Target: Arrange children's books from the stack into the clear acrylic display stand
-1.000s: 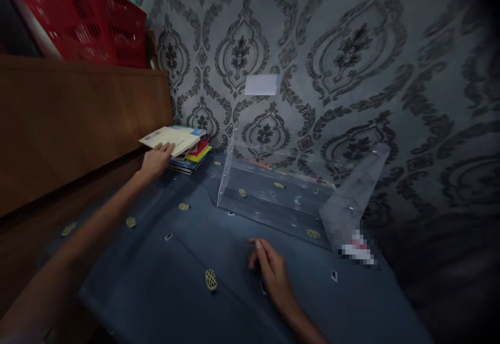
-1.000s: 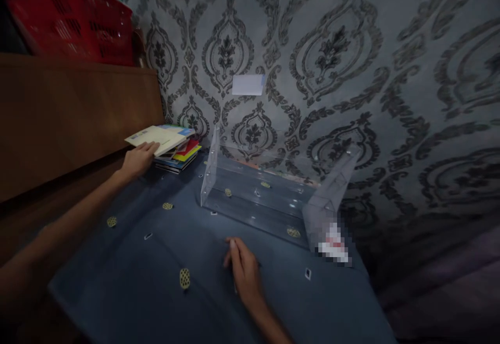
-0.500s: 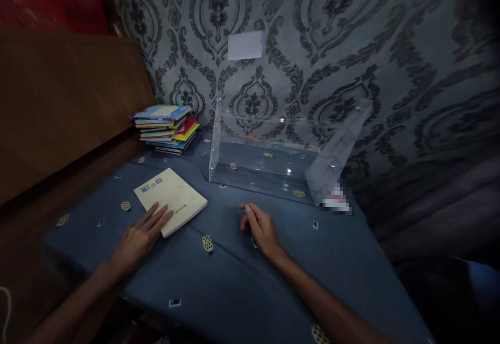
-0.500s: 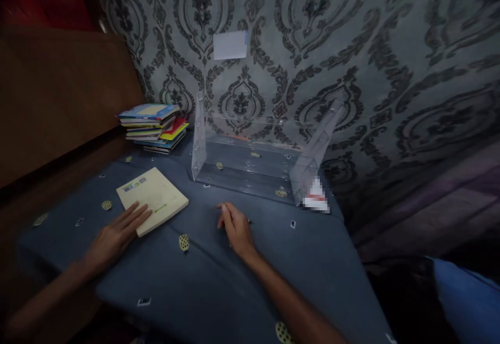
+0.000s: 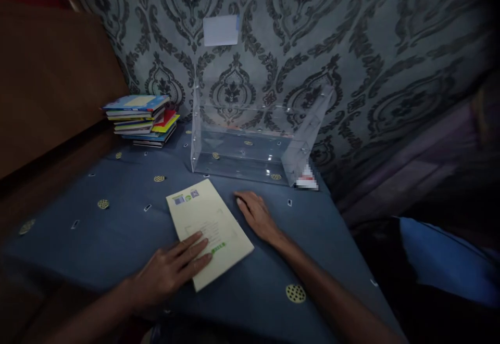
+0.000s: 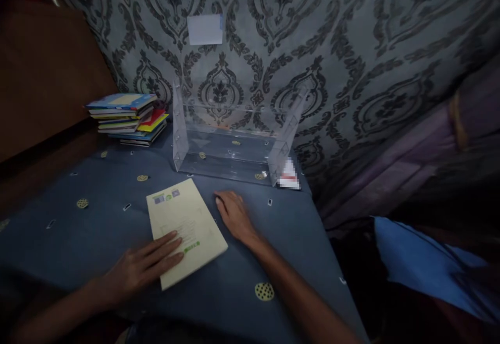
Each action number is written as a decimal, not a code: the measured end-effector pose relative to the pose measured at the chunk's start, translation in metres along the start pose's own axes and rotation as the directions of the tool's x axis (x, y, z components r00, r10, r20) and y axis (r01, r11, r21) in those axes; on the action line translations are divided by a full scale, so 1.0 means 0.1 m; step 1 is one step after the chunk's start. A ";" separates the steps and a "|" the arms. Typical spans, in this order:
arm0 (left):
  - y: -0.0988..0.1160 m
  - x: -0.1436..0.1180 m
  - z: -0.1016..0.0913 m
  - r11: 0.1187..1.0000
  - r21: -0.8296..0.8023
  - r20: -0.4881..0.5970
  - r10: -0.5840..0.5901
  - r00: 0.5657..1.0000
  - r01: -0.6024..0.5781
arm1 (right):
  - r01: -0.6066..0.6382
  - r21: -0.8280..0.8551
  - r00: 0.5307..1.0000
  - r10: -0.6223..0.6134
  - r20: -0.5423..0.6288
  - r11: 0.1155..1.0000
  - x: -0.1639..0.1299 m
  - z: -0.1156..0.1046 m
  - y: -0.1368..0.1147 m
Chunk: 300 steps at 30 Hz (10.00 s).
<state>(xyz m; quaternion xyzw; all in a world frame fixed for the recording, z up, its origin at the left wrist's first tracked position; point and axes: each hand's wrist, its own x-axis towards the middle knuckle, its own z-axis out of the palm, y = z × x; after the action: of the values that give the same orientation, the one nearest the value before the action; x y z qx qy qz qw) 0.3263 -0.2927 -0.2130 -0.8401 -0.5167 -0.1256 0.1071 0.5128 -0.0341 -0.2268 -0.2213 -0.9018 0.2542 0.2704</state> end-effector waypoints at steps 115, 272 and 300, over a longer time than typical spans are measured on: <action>-0.63 1.33 0.37 0.948 -0.130 0.026 -0.289 0.957 0.290 | -0.118 0.183 0.989 0.133 -0.067 0.976 -0.31 -0.53 0.49; 0.12 2.00 0.10 0.958 0.245 0.316 -0.224 0.922 0.148 | -0.175 0.420 0.964 0.242 -0.110 0.891 -0.33 -0.61 0.35; 0.07 2.06 0.00 0.959 0.204 0.397 -0.266 0.878 0.198 | -0.121 0.442 0.990 0.139 -0.007 0.889 -0.35 -0.65 0.36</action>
<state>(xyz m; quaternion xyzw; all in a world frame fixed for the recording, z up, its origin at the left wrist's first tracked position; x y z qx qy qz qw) 0.4224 -0.1224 -0.1465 -0.7682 -0.6328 0.0875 0.0432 0.5880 -0.0032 -0.2137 -0.2191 -0.7986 0.4650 0.3131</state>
